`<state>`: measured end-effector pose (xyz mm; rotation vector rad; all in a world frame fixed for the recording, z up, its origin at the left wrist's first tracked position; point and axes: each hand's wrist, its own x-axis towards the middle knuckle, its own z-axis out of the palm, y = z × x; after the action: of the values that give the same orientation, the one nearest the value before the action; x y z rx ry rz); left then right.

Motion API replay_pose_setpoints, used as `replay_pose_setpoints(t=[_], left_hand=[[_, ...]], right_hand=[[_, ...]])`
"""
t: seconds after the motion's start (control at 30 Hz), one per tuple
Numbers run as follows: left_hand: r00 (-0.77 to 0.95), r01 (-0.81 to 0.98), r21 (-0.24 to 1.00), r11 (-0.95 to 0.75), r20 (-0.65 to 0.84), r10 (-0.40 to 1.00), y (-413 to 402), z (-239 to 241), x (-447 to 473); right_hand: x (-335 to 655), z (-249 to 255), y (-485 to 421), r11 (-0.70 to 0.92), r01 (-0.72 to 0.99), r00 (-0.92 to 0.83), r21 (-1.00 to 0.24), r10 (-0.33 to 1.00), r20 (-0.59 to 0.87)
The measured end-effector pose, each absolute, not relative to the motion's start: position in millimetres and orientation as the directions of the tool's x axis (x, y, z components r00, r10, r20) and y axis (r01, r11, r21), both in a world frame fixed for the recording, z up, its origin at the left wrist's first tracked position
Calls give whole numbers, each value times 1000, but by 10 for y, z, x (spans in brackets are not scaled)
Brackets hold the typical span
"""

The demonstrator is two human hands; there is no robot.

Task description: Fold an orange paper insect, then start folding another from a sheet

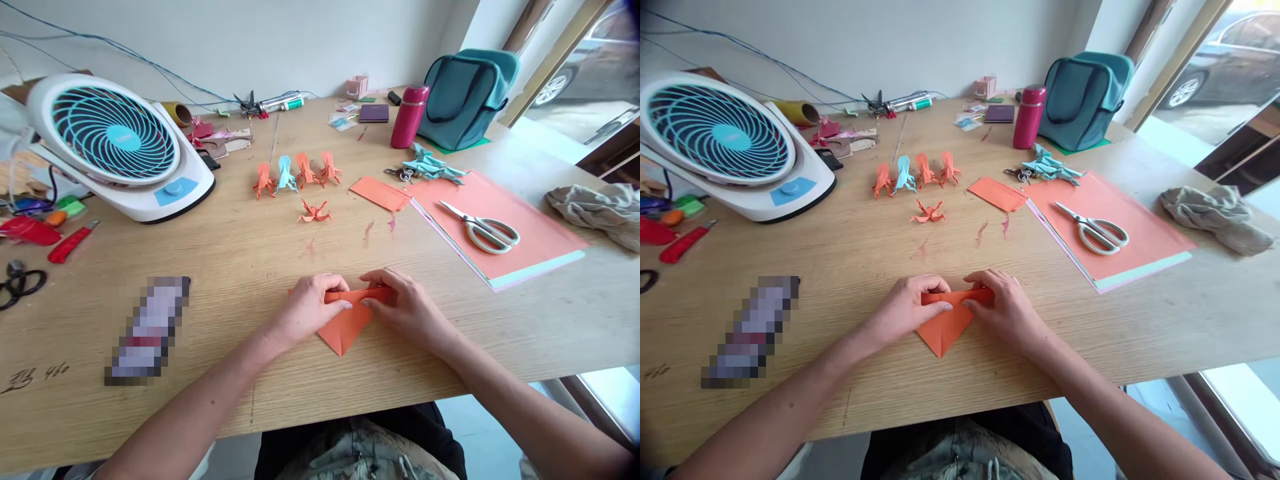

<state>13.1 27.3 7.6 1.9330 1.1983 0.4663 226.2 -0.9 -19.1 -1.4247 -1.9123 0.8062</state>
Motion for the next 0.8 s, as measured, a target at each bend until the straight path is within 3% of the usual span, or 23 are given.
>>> replay_pose_setpoints(t=[0.13,0.27,0.4,0.57,0.8], left_hand=[[486,553,823,-131,-192,852,306,180,31],[496,523,849,-69,-238,835,316,215,-51],[516,485,874,-29,-260,816,312,210,-95],[471,500,866,17,-288,833,339,173,-175],[529,518,844,-140,-187,828,362,175,-216]], right_hand=[[2296,-40,162,124,500,-347,-857,935,-67],[2261,80,347,248,530,-521,-811,850,-80],[2187,56,456,272,408,-662,-871,745,-77],[2164,-54,454,195,328,-679,-924,729,-88],[2181,-75,445,204,335,-687,-920,721,-90]])
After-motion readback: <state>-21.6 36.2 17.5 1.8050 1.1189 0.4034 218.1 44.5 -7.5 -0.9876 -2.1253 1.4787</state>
